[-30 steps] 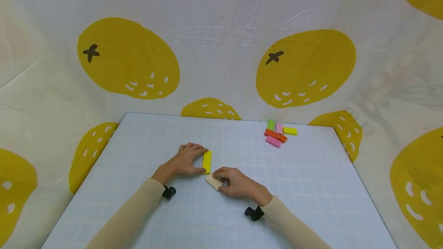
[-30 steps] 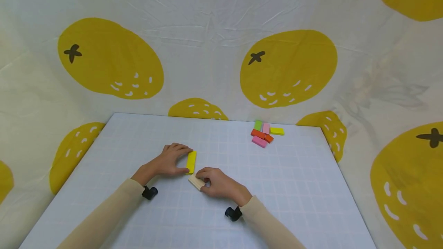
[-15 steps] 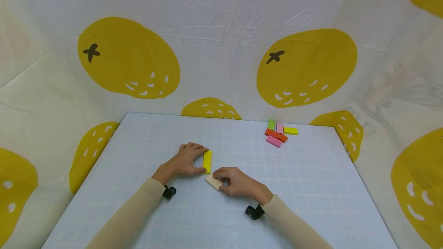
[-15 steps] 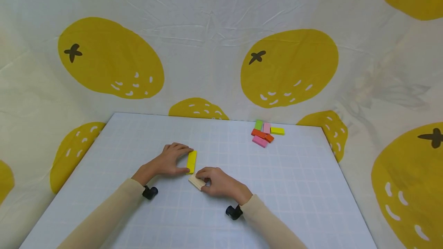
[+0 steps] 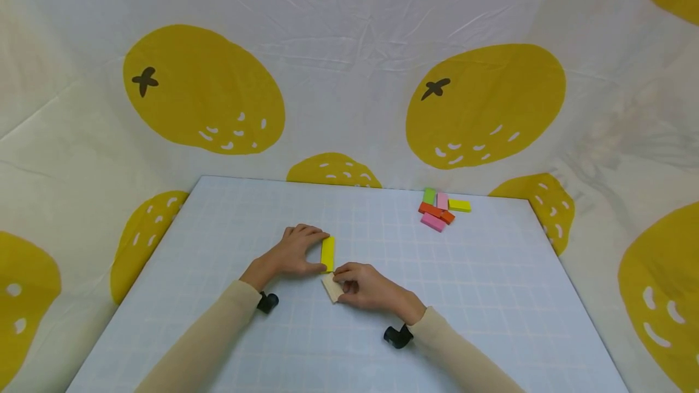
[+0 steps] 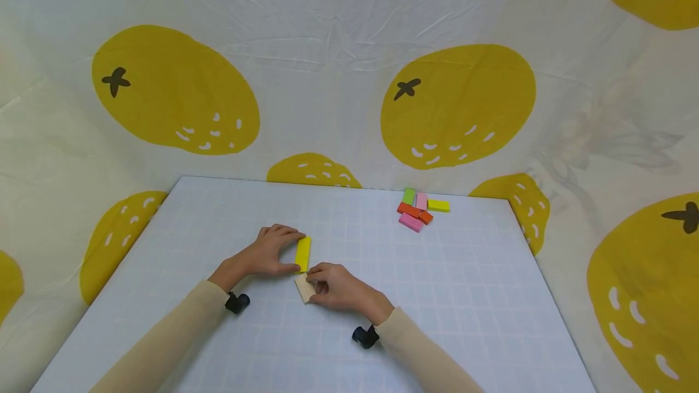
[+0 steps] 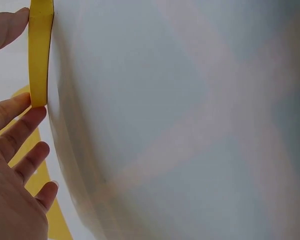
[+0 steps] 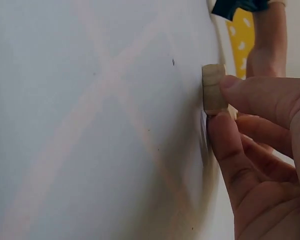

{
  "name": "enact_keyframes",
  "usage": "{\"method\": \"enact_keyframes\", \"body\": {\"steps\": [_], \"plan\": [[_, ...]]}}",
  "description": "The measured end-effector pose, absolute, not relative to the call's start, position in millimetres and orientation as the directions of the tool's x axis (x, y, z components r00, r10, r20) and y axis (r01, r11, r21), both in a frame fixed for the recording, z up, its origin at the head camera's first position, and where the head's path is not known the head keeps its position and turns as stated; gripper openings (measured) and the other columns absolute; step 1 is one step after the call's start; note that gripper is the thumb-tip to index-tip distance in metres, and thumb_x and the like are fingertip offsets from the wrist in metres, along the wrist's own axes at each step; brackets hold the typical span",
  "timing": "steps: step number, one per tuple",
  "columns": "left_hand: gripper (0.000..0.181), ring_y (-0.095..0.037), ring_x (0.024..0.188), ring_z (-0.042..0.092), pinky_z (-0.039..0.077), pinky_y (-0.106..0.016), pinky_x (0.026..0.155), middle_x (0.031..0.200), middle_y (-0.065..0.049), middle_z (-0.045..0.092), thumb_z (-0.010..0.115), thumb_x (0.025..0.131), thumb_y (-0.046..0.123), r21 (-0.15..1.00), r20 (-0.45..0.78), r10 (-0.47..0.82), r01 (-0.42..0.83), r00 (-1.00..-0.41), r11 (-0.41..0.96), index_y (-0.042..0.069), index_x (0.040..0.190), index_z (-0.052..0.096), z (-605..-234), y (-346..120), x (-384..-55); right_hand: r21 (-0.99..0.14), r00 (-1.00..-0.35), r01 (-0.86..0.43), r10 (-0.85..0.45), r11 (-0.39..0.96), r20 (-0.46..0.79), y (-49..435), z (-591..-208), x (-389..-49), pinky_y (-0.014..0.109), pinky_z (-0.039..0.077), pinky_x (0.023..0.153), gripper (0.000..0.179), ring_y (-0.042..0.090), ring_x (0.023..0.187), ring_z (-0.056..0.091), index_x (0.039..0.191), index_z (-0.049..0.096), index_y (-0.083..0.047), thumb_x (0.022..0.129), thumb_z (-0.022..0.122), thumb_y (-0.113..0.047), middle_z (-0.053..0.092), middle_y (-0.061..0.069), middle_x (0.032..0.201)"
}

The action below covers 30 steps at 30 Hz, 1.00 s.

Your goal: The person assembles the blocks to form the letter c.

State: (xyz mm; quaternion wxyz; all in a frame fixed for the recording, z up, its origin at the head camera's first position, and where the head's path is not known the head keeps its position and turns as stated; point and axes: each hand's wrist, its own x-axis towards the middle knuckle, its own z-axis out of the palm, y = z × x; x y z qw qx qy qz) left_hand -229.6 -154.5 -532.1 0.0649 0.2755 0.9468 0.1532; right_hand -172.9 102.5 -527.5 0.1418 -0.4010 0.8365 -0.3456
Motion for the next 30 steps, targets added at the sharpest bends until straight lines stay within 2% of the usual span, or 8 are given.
{"method": "enact_keyframes", "body": {"steps": [9, 21, 30], "plan": [[0.077, -0.032, 0.140, 0.042, 0.033, -0.060, 0.108, 0.152, -0.006, 0.053, 0.072, 0.085, 0.058, 0.330, -0.045, 0.534, 0.492, -0.844, 0.806, 0.022, 0.150, 0.054, -533.6, -153.5, -230.9, -0.699, -0.660, -0.551, -0.751, 0.456, 0.031, 101.0, -529.5, -170.5, 0.014, 0.054, 0.075, 0.039, -0.001, 0.083, 0.060, 0.125, 0.073, -0.003, 0.090, 0.081, -0.019, 0.067, 0.008, 0.130], [0.077, -0.032, 0.140, 0.043, 0.034, -0.059, 0.108, 0.151, -0.006, 0.054, 0.073, 0.085, 0.059, 0.339, -0.046, 0.536, 0.491, -0.843, 0.802, 0.022, 0.149, 0.054, -534.2, -155.1, -230.6, -0.674, -0.668, -0.579, -0.740, 0.458, 0.072, 95.9, -526.6, -165.3, 0.013, 0.053, 0.072, 0.035, 0.005, 0.081, 0.062, 0.118, 0.075, -0.001, 0.088, 0.083, -0.018, 0.068, 0.010, 0.119], [0.077, -0.032, 0.139, 0.043, 0.035, -0.059, 0.107, 0.151, -0.006, 0.054, 0.073, 0.084, 0.059, 0.338, -0.043, 0.534, 0.490, -0.845, 0.804, 0.022, 0.149, 0.054, -533.7, -154.3, -229.6, -0.673, -0.688, -0.558, -0.724, 0.486, 0.047, 96.3, -526.5, -165.5, 0.012, 0.053, 0.071, 0.036, 0.001, 0.079, 0.060, 0.118, 0.075, -0.004, 0.088, 0.083, -0.021, 0.068, 0.007, 0.118]]}}
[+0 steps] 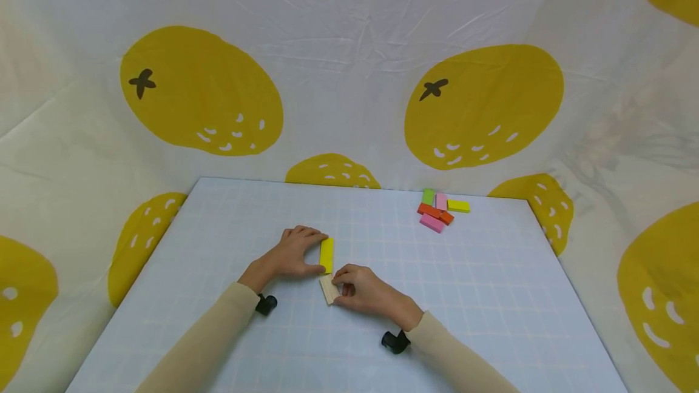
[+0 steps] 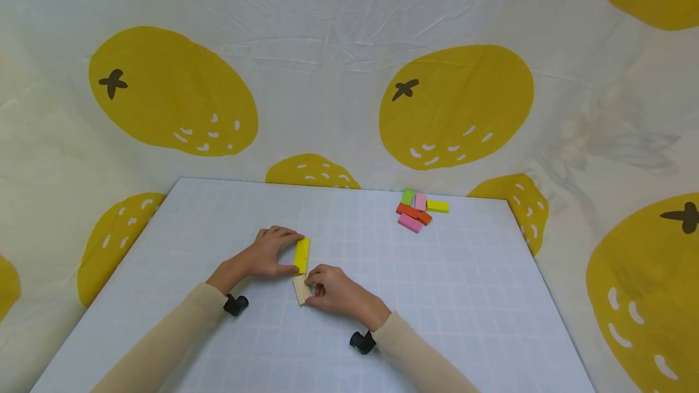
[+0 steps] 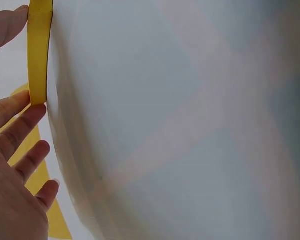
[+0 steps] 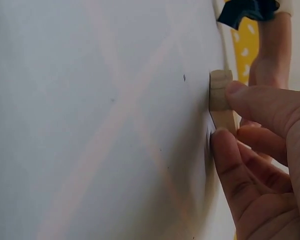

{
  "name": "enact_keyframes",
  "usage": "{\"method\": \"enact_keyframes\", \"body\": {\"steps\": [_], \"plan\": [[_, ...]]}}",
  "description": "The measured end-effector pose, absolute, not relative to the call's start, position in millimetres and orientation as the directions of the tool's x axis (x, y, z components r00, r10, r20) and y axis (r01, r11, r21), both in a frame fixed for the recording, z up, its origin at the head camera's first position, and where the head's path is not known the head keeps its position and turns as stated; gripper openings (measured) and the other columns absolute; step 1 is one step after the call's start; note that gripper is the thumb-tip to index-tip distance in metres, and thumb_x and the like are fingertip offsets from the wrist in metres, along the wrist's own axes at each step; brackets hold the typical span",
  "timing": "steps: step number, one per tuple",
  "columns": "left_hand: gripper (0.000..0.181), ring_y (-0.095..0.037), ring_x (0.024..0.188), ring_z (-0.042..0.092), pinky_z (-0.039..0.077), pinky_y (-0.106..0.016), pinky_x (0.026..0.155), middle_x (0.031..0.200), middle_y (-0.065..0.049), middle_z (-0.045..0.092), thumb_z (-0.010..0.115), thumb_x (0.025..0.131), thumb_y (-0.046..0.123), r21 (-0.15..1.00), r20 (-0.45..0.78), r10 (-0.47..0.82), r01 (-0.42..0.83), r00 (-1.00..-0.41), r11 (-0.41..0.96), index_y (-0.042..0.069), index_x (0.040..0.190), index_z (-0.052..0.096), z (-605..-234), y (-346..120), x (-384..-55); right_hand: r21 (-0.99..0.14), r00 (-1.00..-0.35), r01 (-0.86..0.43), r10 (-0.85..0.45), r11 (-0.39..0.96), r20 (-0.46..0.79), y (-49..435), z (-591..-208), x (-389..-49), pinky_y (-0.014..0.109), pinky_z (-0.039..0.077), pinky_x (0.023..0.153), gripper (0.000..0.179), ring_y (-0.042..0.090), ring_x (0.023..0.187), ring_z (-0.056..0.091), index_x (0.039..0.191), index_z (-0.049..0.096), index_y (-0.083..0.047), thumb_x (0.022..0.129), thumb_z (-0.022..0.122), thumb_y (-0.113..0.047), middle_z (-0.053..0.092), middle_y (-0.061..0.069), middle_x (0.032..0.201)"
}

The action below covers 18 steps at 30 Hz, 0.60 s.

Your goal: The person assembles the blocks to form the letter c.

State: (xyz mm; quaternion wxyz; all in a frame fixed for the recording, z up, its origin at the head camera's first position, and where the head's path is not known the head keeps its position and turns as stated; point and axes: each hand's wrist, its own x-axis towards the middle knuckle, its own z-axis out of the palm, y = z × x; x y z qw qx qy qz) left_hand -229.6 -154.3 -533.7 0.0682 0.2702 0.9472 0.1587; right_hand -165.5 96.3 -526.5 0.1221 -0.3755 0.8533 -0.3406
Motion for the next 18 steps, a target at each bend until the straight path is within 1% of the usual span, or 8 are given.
{"method": "enact_keyframes", "body": {"steps": [6, 12, 18], "plan": [[0.077, -0.033, 0.140, 0.043, 0.034, -0.060, 0.108, 0.152, -0.006, 0.053, 0.073, 0.085, 0.058, 0.347, -0.051, 0.531, 0.483, -0.846, 0.804, 0.022, 0.150, 0.054, -532.0, -153.3, -228.3, -0.677, -0.695, -0.542, -0.718, 0.498, 0.028, 97.3, -525.1, -165.1, 0.012, 0.053, 0.071, 0.037, 0.000, 0.079, 0.059, 0.120, 0.075, -0.005, 0.088, 0.083, -0.021, 0.068, 0.006, 0.120], [0.077, -0.033, 0.139, 0.044, 0.035, -0.059, 0.107, 0.151, -0.007, 0.053, 0.073, 0.085, 0.057, 0.352, -0.047, 0.538, 0.490, -0.842, 0.797, 0.021, 0.150, 0.053, -532.5, -154.6, -228.1, -0.669, -0.689, -0.546, -0.724, 0.504, 0.017, 97.6, -523.0, -164.7, 0.012, 0.053, 0.072, 0.038, 0.000, 0.079, 0.059, 0.122, 0.073, -0.006, 0.089, 0.082, -0.021, 0.068, 0.007, 0.121], [0.076, -0.033, 0.137, 0.046, 0.036, -0.058, 0.105, 0.150, -0.007, 0.054, 0.072, 0.086, 0.056, 0.357, -0.027, 0.557, 0.512, -0.830, 0.781, 0.020, 0.150, 0.053, -533.2, -155.3, -229.7, -0.689, -0.704, -0.508, -0.710, 0.517, -0.014, 102.7, -518.3, -167.5, 0.014, 0.054, 0.073, 0.049, 0.001, 0.080, 0.059, 0.133, 0.065, -0.005, 0.091, 0.081, -0.024, 0.069, 0.003, 0.114]]}}
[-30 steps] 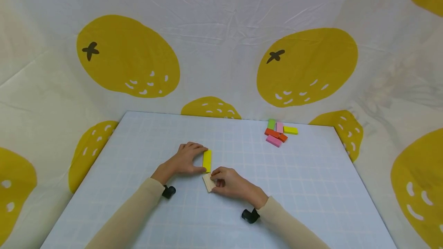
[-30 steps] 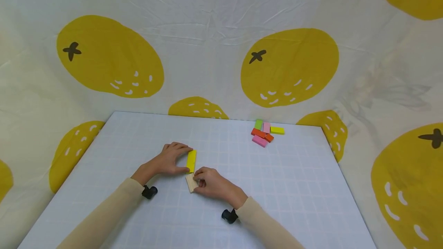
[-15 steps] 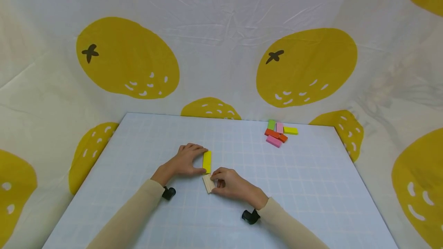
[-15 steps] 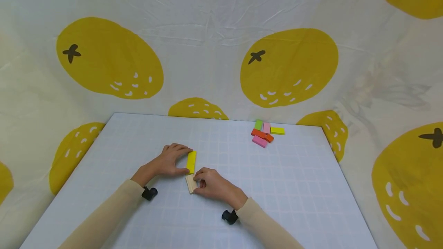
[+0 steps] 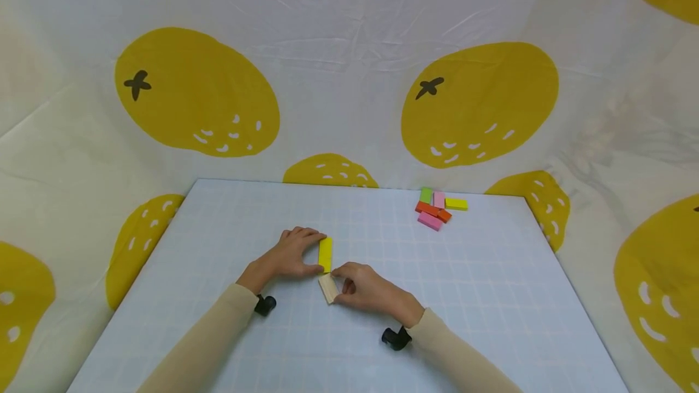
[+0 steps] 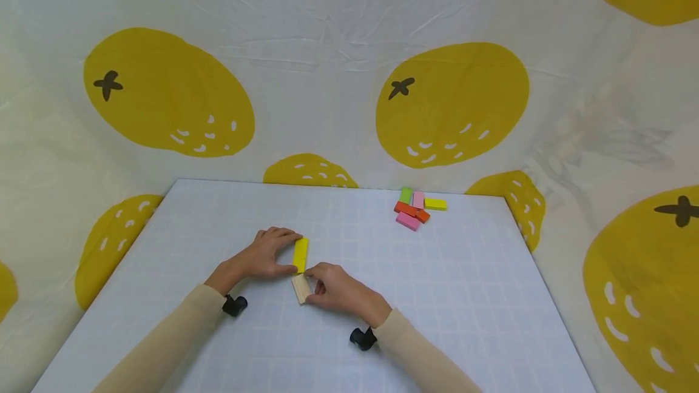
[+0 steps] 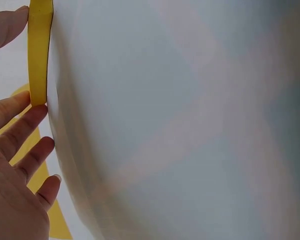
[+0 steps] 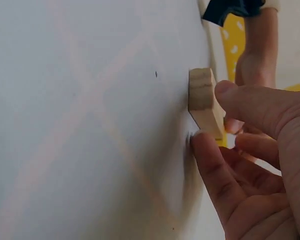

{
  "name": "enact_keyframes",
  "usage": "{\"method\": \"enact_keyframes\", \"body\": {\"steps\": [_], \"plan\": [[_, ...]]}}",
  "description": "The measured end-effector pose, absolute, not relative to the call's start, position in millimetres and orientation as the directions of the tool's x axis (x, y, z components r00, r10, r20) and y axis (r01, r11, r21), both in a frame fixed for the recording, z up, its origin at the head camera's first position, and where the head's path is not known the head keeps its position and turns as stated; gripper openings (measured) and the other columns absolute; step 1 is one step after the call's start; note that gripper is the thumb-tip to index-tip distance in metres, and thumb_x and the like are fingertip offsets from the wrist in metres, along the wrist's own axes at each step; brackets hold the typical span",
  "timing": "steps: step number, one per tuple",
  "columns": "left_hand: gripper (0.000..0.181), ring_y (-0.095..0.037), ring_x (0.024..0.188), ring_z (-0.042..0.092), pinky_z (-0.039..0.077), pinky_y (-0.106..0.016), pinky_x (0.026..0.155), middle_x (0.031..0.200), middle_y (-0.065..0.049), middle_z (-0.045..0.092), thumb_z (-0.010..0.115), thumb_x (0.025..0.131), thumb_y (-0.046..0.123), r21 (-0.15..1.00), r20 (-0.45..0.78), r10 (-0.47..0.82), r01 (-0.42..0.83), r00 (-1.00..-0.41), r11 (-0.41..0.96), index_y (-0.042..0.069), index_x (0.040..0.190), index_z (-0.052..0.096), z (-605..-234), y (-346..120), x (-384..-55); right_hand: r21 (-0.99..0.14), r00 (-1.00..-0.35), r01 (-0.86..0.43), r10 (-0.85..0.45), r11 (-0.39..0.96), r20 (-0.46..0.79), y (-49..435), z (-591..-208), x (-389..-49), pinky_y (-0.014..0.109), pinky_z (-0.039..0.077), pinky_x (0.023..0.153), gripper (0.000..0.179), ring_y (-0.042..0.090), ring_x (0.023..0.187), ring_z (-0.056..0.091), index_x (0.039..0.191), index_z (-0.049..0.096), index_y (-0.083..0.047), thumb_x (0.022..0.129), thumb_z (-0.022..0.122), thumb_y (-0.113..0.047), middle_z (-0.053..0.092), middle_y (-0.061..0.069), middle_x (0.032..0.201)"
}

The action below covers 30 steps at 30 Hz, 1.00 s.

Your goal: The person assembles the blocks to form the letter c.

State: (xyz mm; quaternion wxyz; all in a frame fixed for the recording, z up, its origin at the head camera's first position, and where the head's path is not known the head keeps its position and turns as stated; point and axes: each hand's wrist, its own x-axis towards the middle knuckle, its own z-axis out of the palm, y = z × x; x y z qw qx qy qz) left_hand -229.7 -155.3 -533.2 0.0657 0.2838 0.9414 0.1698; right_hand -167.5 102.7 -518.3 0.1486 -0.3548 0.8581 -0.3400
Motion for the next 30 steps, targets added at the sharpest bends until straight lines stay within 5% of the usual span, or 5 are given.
{"method": "enact_keyframes", "body": {"steps": [9, 16, 30], "plan": [[0.078, -0.032, 0.137, 0.046, 0.036, -0.059, 0.108, 0.151, -0.007, 0.053, 0.072, 0.085, 0.059, 0.363, -0.054, 0.548, 0.495, -0.835, 0.790, 0.021, 0.150, 0.053, -533, -154, -230, -0.690, -0.816, -0.387, -0.576, 0.612, -0.053, 137, -508, -193, 0.036, 0.059, 0.093, 0.060, 0.025, 0.114, 0.061, 0.145, 0.056, -0.007, 0.093, 0.077, -0.030, 0.062, 0.009, 0.138], [0.078, -0.033, 0.138, 0.046, 0.036, -0.058, 0.107, 0.152, -0.008, 0.053, 0.072, 0.086, 0.058, 0.372, -0.047, 0.553, 0.499, -0.832, 0.783, 0.020, 0.151, 0.052, -532, -155, -229, -0.614, -0.905, -0.309, -0.424, 0.727, -0.046, 174, -504, -219, 0.053, 0.049, 0.109, 0.065, 0.031, 0.136, 0.051, 0.147, 0.054, -0.011, 0.091, 0.078, -0.034, 0.055, 0.009, 0.149], [0.078, -0.032, 0.137, 0.047, 0.037, -0.058, 0.108, 0.151, -0.008, 0.053, 0.071, 0.086, 0.060, 0.373, -0.039, 0.551, 0.500, -0.833, 0.782, 0.020, 0.151, 0.052, -534, -155, -228, -0.558, -0.978, -0.194, -0.204, 0.807, 0.044, 249, -514, -252, 0.058, 0.046, 0.110, 0.066, 0.040, 0.137, 0.044, 0.148, 0.050, -0.002, 0.092, 0.077, -0.023, 0.053, 0.020, 0.147]]}}
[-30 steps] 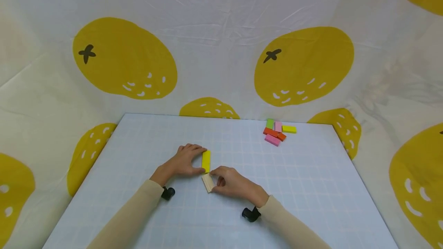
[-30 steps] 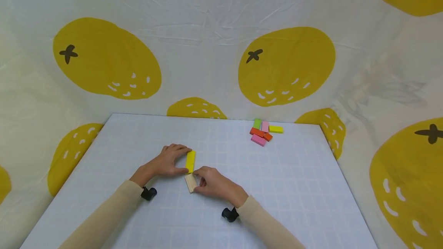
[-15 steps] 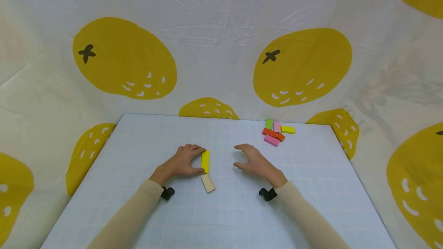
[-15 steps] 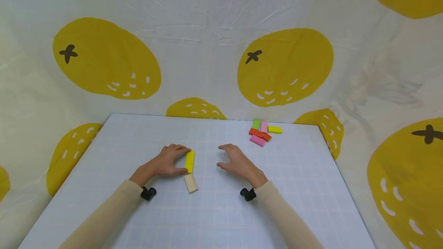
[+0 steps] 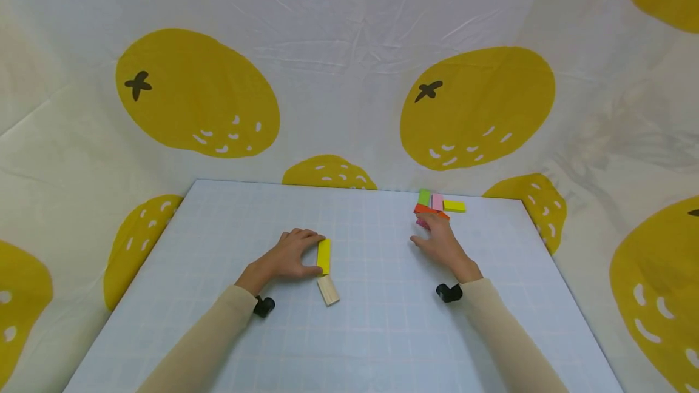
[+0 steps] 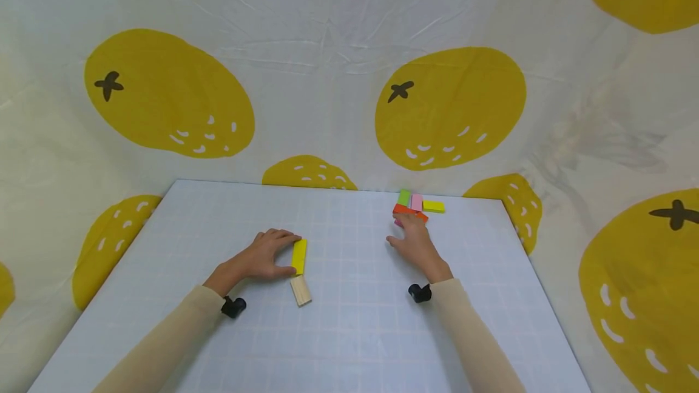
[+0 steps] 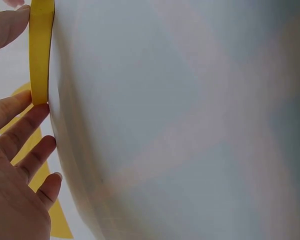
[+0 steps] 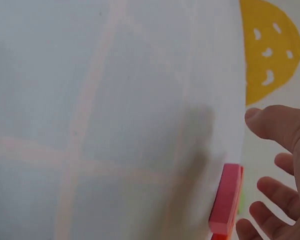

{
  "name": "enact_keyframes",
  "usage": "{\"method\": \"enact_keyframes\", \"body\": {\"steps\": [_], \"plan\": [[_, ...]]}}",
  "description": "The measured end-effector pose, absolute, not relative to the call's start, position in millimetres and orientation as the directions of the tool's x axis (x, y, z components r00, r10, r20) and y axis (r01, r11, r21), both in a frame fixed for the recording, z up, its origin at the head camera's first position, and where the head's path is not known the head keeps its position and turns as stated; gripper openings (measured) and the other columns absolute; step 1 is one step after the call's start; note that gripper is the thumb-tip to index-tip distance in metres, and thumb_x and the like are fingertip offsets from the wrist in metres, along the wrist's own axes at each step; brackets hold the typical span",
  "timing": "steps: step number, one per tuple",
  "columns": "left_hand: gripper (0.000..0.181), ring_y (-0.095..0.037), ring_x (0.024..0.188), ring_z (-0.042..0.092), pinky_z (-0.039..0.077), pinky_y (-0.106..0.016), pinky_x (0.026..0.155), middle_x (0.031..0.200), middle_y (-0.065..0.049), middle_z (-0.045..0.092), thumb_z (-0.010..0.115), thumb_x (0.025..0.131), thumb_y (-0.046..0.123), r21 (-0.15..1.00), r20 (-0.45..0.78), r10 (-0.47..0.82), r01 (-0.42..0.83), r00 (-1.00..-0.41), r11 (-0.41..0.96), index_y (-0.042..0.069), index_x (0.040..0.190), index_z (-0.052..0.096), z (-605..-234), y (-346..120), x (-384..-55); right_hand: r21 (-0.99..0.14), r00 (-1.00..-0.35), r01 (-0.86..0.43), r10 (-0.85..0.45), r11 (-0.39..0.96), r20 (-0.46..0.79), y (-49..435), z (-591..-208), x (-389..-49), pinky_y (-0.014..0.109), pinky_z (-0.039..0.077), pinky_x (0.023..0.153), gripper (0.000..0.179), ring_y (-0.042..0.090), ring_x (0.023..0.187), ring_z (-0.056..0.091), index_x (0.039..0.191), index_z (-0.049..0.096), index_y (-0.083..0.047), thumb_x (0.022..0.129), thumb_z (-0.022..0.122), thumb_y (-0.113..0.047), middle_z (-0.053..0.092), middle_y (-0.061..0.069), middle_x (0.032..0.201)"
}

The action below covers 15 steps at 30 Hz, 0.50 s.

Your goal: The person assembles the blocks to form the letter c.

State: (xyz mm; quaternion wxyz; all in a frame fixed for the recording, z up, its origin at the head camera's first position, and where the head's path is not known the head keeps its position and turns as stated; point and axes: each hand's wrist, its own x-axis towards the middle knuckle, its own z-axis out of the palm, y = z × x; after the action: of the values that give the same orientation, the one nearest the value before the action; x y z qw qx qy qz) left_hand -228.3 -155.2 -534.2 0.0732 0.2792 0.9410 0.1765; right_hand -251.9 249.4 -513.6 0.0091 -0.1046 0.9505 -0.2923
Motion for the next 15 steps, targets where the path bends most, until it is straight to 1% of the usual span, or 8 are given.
{"method": "enact_keyframes", "body": {"steps": [3, 7, 13, 15], "plan": [[0.079, -0.033, 0.137, 0.046, 0.036, -0.058, 0.109, 0.152, -0.008, 0.053, 0.071, 0.086, 0.059, 0.376, -0.044, 0.548, 0.494, -0.835, 0.784, 0.020, 0.151, 0.052, -534, -155, -228, -0.577, -0.987, -0.150, -0.154, 0.803, 0.042, 259, -517, -255, 0.058, 0.049, 0.108, 0.065, 0.039, 0.136, 0.043, 0.148, 0.049, -0.003, 0.092, 0.077, -0.022, 0.052, 0.020, 0.146], [0.078, -0.033, 0.138, 0.046, 0.036, -0.060, 0.109, 0.151, -0.008, 0.053, 0.072, 0.086, 0.058, 0.381, -0.041, 0.548, 0.494, -0.836, 0.782, 0.020, 0.151, 0.052, -533, -155, -228, -0.592, -0.993, -0.116, -0.114, 0.798, 0.041, 267, -521, -257, 0.058, 0.049, 0.107, 0.066, 0.041, 0.133, 0.044, 0.148, 0.047, -0.001, 0.093, 0.076, -0.022, 0.050, 0.022, 0.146], [0.078, -0.032, 0.139, 0.046, 0.036, -0.060, 0.110, 0.152, -0.007, 0.053, 0.071, 0.086, 0.059, 0.376, -0.037, 0.551, 0.499, -0.834, 0.781, 0.021, 0.151, 0.052, -534, -155, -228, -0.598, -0.996, -0.081, -0.078, 0.797, 0.030, 272, -525, -259, 0.059, 0.046, 0.110, 0.068, 0.040, 0.130, 0.046, 0.150, 0.045, 0.000, 0.094, 0.075, -0.025, 0.050, 0.023, 0.146], [0.078, -0.032, 0.139, 0.046, 0.036, -0.060, 0.110, 0.152, -0.006, 0.053, 0.070, 0.086, 0.059, 0.378, -0.032, 0.550, 0.500, -0.834, 0.780, 0.020, 0.151, 0.052, -533, -156, -227, -0.607, -0.996, -0.083, -0.084, 0.791, 0.027, 272, -525, -259, 0.060, 0.045, 0.110, 0.068, 0.041, 0.130, 0.046, 0.150, 0.044, 0.000, 0.094, 0.074, -0.025, 0.050, 0.024, 0.145]]}}
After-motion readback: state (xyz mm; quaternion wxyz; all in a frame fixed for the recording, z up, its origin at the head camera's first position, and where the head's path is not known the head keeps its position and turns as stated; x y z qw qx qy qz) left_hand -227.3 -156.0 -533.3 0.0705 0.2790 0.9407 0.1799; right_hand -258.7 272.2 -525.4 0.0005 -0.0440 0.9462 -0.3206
